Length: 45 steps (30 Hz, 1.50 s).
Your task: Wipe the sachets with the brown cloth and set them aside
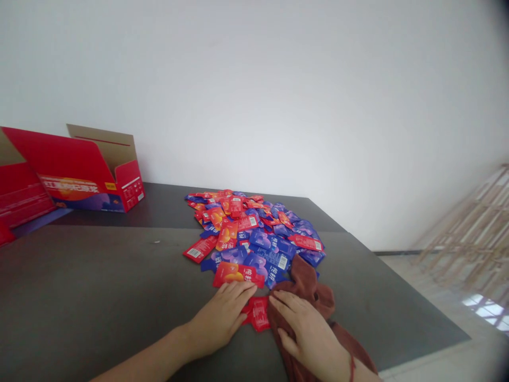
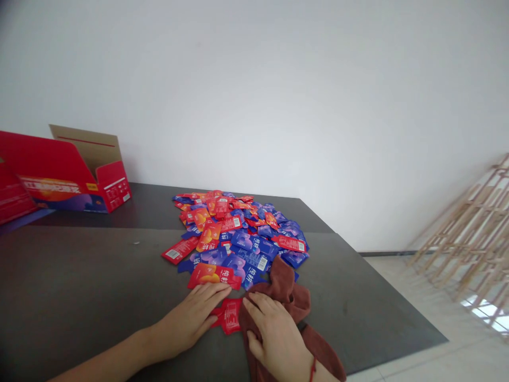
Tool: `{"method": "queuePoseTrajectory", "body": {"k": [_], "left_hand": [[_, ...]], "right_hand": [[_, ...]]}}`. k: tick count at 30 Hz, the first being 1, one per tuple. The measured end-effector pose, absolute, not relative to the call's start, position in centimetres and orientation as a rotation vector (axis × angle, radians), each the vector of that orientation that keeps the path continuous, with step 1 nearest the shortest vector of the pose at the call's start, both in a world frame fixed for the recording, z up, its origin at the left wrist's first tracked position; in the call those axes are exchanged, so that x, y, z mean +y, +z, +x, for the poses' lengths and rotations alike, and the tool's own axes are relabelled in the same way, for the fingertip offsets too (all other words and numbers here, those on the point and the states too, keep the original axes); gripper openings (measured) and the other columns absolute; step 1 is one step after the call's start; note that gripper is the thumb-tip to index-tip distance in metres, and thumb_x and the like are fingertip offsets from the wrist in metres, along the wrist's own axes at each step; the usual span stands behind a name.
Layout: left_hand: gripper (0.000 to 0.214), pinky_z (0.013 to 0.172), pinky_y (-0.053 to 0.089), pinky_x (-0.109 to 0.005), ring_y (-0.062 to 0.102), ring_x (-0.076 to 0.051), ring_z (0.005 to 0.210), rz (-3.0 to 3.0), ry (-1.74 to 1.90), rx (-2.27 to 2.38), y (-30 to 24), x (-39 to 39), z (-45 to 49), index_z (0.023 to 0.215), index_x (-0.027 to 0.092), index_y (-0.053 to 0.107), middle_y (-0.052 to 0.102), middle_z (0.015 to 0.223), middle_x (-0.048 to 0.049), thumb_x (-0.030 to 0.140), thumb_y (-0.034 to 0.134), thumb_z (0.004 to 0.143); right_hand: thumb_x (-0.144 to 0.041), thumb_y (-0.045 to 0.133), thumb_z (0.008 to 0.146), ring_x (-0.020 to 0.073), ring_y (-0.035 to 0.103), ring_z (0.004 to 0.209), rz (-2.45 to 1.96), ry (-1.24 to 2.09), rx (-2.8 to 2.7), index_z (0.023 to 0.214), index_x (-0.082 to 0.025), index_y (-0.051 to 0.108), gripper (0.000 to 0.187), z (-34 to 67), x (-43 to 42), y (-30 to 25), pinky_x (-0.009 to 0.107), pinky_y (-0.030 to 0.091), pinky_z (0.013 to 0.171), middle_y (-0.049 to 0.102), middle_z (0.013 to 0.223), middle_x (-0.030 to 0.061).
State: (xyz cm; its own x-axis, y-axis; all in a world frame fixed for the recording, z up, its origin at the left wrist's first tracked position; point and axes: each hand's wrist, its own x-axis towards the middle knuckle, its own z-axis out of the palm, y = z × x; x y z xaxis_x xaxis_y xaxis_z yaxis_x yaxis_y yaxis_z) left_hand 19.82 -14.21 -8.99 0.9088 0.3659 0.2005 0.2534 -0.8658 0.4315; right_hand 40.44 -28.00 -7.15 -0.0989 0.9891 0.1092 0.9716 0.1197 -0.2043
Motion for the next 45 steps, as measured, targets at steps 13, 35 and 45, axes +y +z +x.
{"method": "queuePoseTrajectory", "body": {"k": [13,35,45], "left_hand": [[0.046,0.108,0.032,-0.044,0.042,-0.024,0.124,2.648,0.388,0.415,-8.4,-14.4,19.9,0.135,0.025,0.042,0.049,0.136,-0.0058,0.013,0.048,0.090],[0.049,0.105,0.033,-0.042,0.043,-0.024,0.121,2.760,0.304,0.395,-7.9,-14.5,20.0,0.132,0.025,0.046,0.050,0.135,-0.0048,0.007,0.046,0.086],[0.043,0.103,0.035,-0.043,0.044,-0.025,0.119,2.744,0.301,0.402,-7.5,-14.6,20.1,0.129,0.024,0.049,0.051,0.133,-0.0055,0.011,0.046,0.089]], "right_hand": [[-0.004,0.042,0.066,0.0162,0.042,0.131,-1.638,0.243,-2.496,0.134,-0.024,0.051,0.071,40.5,-28.1,-6.1,0.038,0.030,0.111,0.048,0.142,0.0022],[-0.003,0.040,0.070,0.0157,0.045,0.129,-1.483,0.520,-2.591,0.136,-0.018,0.049,0.068,40.1,-27.7,-4.1,0.038,0.026,0.114,0.052,0.138,0.0058],[-0.003,0.041,0.071,0.0174,0.050,0.124,-1.617,0.303,-2.456,0.134,-0.021,0.051,0.066,41.3,-27.7,-5.8,0.037,0.036,0.107,0.055,0.136,0.0073]]}}
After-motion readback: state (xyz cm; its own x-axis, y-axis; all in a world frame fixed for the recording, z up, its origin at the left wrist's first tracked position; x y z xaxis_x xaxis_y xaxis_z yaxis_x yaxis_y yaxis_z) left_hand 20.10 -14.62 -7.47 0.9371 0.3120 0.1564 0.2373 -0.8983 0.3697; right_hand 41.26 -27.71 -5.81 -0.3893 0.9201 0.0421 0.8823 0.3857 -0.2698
